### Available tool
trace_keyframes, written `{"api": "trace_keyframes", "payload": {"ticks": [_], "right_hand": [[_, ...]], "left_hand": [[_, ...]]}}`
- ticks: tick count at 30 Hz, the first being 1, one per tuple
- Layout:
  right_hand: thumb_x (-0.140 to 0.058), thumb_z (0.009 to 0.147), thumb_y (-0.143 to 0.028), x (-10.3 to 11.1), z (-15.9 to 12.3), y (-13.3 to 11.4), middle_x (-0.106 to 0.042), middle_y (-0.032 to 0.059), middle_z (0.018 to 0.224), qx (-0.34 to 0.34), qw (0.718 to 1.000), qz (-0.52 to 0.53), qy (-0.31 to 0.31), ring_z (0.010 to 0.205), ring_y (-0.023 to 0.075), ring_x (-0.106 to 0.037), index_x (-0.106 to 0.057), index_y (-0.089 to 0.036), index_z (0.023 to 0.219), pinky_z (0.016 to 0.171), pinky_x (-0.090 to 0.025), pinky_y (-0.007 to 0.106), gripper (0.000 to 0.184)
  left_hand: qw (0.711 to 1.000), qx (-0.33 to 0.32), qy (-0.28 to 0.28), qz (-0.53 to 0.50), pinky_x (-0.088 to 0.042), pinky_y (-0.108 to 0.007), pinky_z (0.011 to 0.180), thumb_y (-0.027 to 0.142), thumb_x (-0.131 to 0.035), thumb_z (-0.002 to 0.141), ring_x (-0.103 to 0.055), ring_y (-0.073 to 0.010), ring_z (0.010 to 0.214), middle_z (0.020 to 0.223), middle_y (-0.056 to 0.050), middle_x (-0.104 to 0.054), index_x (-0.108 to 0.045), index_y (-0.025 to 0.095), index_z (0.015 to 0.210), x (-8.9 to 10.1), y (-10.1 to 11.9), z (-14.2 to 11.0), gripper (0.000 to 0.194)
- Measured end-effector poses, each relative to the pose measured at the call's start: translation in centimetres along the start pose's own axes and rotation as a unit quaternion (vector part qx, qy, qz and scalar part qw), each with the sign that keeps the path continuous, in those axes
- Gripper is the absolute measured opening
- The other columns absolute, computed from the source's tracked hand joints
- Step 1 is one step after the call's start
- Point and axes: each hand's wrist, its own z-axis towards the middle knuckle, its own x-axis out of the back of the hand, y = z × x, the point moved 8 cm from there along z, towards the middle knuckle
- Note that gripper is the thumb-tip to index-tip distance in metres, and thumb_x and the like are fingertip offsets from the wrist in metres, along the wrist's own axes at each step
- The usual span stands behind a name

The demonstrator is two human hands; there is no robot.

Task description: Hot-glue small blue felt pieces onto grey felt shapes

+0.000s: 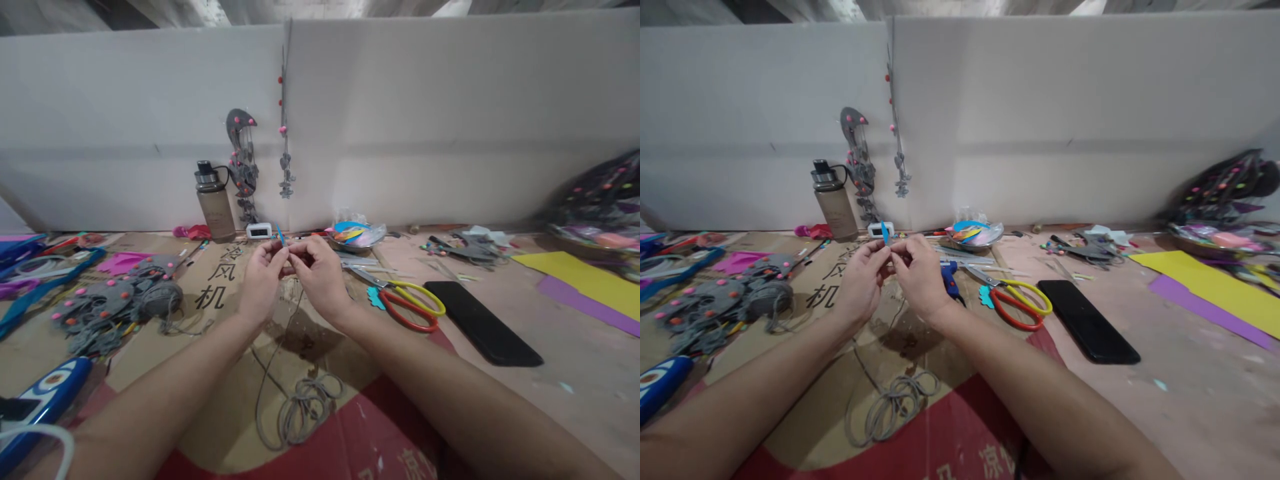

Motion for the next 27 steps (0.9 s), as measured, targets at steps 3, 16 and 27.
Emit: {"api": "trace_keyframes", "payload": {"ticks": [3,16,27], "right_hand": [[-0.056,0.082,-0.021,0.0,0.1,-0.2,-0.058,0.0042,0.087,0.011,1.0,-0.011,-0.008,0.085,0.0168,-0.055,-0.063,-0.021,0.081,0.076,-0.043,0.03,0.006],[-0.056,0.08,-0.024,-0.5,0.3,1.6,-0.06,0.0026,0.083,-0.077,0.997,0.027,-0.018,0.078,0.0154,-0.054,-0.062,-0.02,0.08,0.073,-0.042,0.029,0.007],[-0.054,0.078,-0.025,-0.8,0.4,3.5,-0.062,0.0008,0.08,-0.133,0.988,0.072,-0.016,0.075,0.0134,-0.055,-0.061,-0.019,0.076,0.072,-0.043,0.028,0.009]], "left_hand": [[1.0,0.008,-0.001,-0.019,-0.049,-0.022,0.065,0.022,-0.064,0.076,-0.064,-0.0116,0.073,0.089,-0.004,-0.067,-0.058,0.016,0.091,0.0,-0.1,0.2,0.018],[0.998,0.059,0.002,-0.011,-0.053,-0.024,0.061,0.028,-0.067,0.074,-0.061,-0.0099,0.064,0.079,-0.002,-0.067,-0.063,0.015,0.084,0.5,-0.7,0.3,0.017],[0.999,0.051,-0.001,-0.001,-0.055,-0.028,0.071,0.023,-0.07,0.07,-0.065,-0.0129,0.077,0.09,-0.005,-0.069,-0.063,0.016,0.092,0.6,-0.9,0.4,0.024]]}}
